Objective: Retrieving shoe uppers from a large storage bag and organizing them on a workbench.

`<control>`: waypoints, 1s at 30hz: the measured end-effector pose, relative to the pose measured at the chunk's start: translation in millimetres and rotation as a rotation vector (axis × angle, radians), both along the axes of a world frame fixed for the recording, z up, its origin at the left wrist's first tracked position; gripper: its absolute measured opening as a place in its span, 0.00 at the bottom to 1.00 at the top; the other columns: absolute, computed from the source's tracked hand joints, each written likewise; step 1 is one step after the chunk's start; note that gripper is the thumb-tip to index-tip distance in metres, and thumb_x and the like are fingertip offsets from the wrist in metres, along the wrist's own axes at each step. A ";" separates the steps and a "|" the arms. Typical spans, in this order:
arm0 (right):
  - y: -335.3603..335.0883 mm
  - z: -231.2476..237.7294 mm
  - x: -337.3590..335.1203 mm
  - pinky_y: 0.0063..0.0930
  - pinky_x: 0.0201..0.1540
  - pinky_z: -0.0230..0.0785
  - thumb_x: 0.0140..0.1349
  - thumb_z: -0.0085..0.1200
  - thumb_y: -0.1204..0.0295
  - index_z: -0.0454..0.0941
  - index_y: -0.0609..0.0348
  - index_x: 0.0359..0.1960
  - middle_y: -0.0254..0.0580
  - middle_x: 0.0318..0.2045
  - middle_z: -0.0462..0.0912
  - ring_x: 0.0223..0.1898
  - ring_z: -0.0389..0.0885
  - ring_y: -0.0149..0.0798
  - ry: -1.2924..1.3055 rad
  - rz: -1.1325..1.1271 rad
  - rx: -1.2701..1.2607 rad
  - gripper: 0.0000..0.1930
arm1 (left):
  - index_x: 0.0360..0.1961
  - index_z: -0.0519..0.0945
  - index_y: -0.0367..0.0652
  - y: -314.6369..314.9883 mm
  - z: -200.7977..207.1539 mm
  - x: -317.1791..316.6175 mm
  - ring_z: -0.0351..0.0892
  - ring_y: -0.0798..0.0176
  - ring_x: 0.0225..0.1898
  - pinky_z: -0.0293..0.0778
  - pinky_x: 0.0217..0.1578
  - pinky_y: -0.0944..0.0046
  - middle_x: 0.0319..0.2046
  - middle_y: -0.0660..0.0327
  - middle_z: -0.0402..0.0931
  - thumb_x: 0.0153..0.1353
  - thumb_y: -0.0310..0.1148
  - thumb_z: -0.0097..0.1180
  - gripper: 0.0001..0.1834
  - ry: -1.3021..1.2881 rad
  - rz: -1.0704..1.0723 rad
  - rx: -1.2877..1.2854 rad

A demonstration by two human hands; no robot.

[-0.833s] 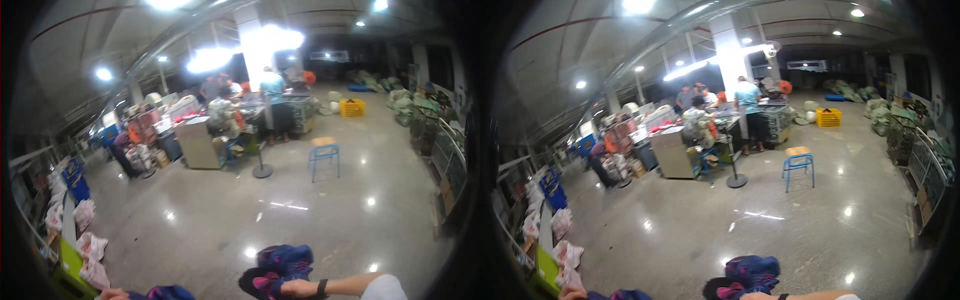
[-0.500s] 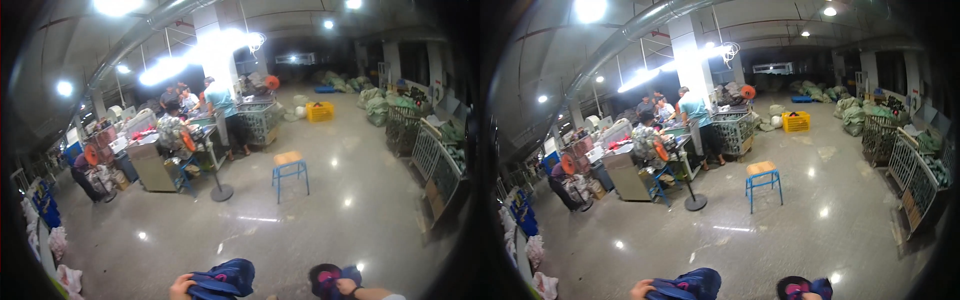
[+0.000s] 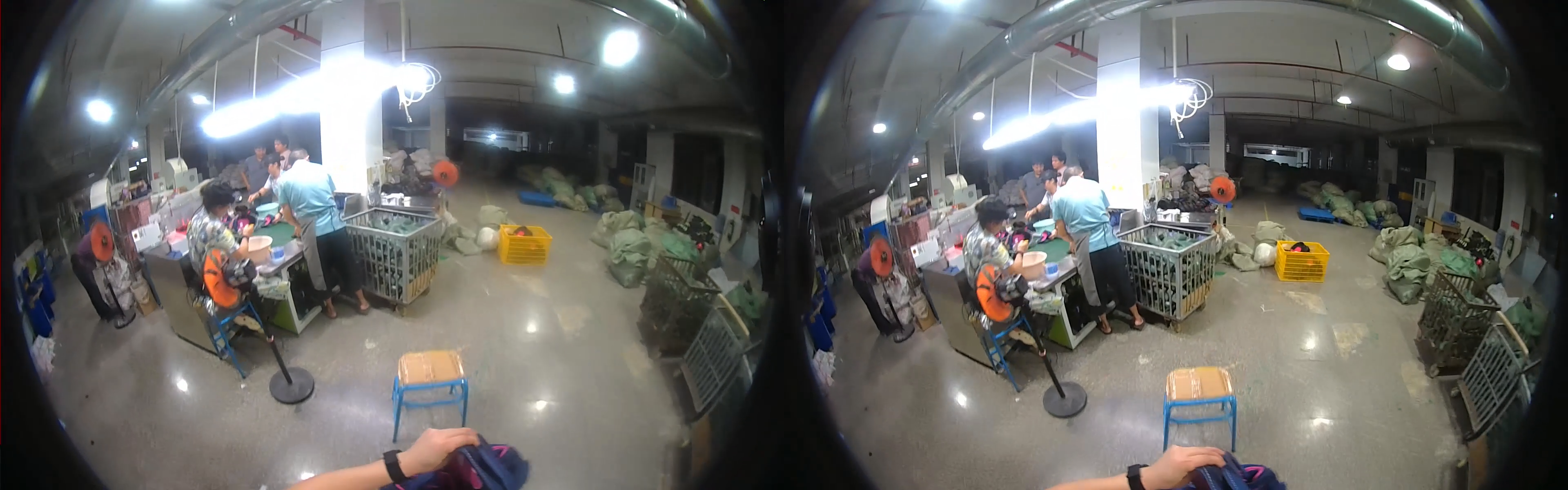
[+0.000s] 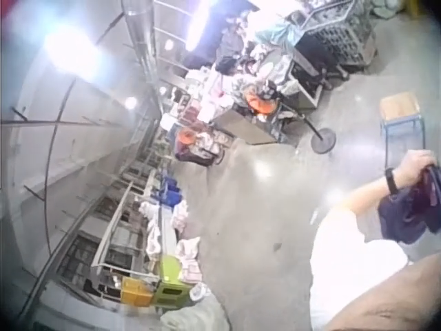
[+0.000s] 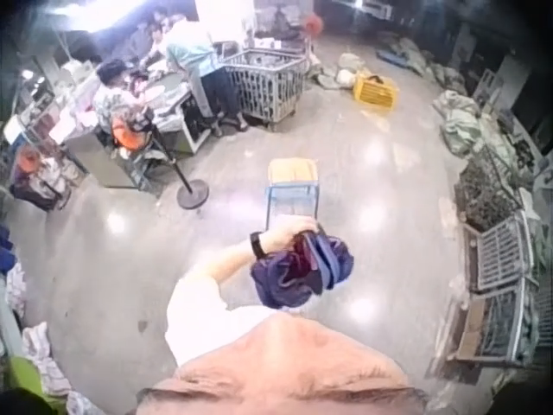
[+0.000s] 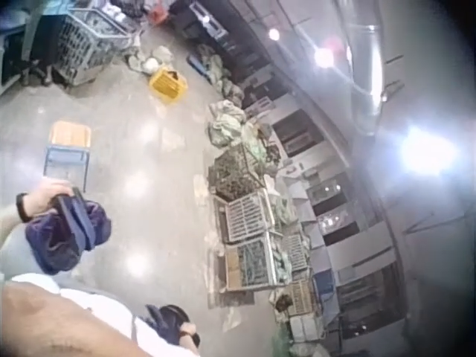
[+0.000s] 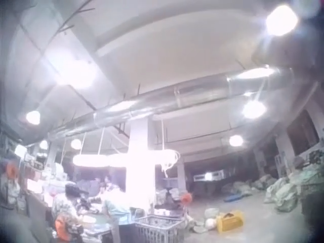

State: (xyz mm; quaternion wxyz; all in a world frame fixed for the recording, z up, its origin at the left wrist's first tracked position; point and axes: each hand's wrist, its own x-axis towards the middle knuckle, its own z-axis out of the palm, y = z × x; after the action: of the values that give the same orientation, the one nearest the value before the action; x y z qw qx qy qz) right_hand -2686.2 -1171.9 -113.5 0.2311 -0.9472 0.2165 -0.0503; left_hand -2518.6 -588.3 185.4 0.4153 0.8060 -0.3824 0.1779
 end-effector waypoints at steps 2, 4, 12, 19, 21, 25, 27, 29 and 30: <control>-15.9 -2.4 85.7 0.35 0.45 0.66 0.59 0.45 0.61 0.75 0.61 0.39 0.51 0.39 0.77 0.42 0.75 0.47 -0.019 -0.049 0.046 0.16 | 0.40 0.74 0.42 -19.6 15.7 83.5 0.76 0.53 0.43 0.74 0.40 0.63 0.43 0.56 0.75 0.41 0.16 0.50 0.21 -0.035 -0.022 -0.075; -48.7 8.7 163.4 0.35 0.44 0.67 0.59 0.45 0.60 0.76 0.60 0.38 0.50 0.38 0.77 0.42 0.75 0.46 -0.037 -0.105 0.068 0.16 | 0.37 0.75 0.39 -35.7 20.6 162.2 0.76 0.53 0.44 0.73 0.43 0.63 0.40 0.55 0.75 0.42 0.16 0.50 0.18 0.032 -0.014 -0.136; -152.2 36.6 422.6 0.33 0.40 0.68 0.58 0.48 0.59 0.77 0.59 0.36 0.46 0.35 0.78 0.39 0.76 0.42 -0.115 -0.413 0.137 0.16 | 0.38 0.75 0.39 -109.0 79.9 485.1 0.76 0.56 0.47 0.76 0.34 0.64 0.41 0.58 0.77 0.41 0.17 0.53 0.19 -0.180 -0.121 -0.095; -200.0 11.9 696.4 0.32 0.37 0.69 0.57 0.50 0.58 0.78 0.58 0.33 0.42 0.32 0.79 0.36 0.76 0.38 -0.216 -0.671 0.294 0.16 | 0.37 0.74 0.44 -162.0 97.0 774.3 0.79 0.58 0.37 0.76 0.29 0.65 0.38 0.62 0.76 0.38 0.20 0.51 0.19 -0.297 -0.101 0.060; -217.0 -1.9 762.9 0.31 0.36 0.69 0.56 0.51 0.58 0.78 0.58 0.33 0.41 0.32 0.79 0.36 0.77 0.37 -0.217 -0.739 0.329 0.16 | 0.38 0.75 0.43 -155.3 91.2 855.5 0.79 0.56 0.41 0.77 0.33 0.64 0.40 0.57 0.77 0.42 0.25 0.56 0.17 -0.240 -0.046 0.143; -229.1 -18.4 996.9 0.33 0.39 0.69 0.54 0.54 0.56 0.77 0.62 0.33 0.46 0.31 0.80 0.37 0.76 0.40 0.015 -0.495 0.165 0.19 | 0.34 0.78 0.40 -111.5 83.7 966.4 0.80 0.56 0.39 0.76 0.37 0.66 0.37 0.55 0.78 0.42 0.25 0.59 0.13 -0.187 0.241 0.067; -247.4 -5.8 1105.9 0.33 0.39 0.69 0.54 0.54 0.56 0.77 0.61 0.33 0.46 0.31 0.80 0.37 0.76 0.41 -0.026 -0.478 0.186 0.19 | 0.31 0.78 0.38 -87.6 93.5 1010.3 0.80 0.56 0.39 0.75 0.39 0.66 0.36 0.54 0.79 0.42 0.23 0.61 0.12 -0.115 0.420 -0.012; -255.9 4.6 1217.6 0.34 0.40 0.68 0.55 0.54 0.55 0.77 0.61 0.34 0.47 0.32 0.80 0.37 0.76 0.42 -0.122 -0.485 0.235 0.19 | 0.32 0.78 0.38 -64.4 97.4 1063.2 0.79 0.56 0.41 0.75 0.40 0.65 0.35 0.55 0.79 0.41 0.21 0.60 0.13 -0.101 0.546 -0.079; -249.3 3.5 1277.4 0.34 0.40 0.68 0.55 0.53 0.55 0.77 0.61 0.34 0.47 0.32 0.80 0.37 0.76 0.42 -0.179 -0.489 0.271 0.19 | 0.31 0.78 0.37 -53.3 94.3 1092.9 0.79 0.57 0.41 0.74 0.41 0.65 0.33 0.56 0.79 0.41 0.21 0.61 0.13 -0.084 0.542 -0.210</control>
State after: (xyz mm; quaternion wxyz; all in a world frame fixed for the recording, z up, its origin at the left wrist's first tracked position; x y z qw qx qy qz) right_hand -1408.8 -1421.2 -110.0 0.3547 -0.8193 0.4218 -0.1583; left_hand -1425.7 -641.6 279.8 0.4174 0.8235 -0.1495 0.3540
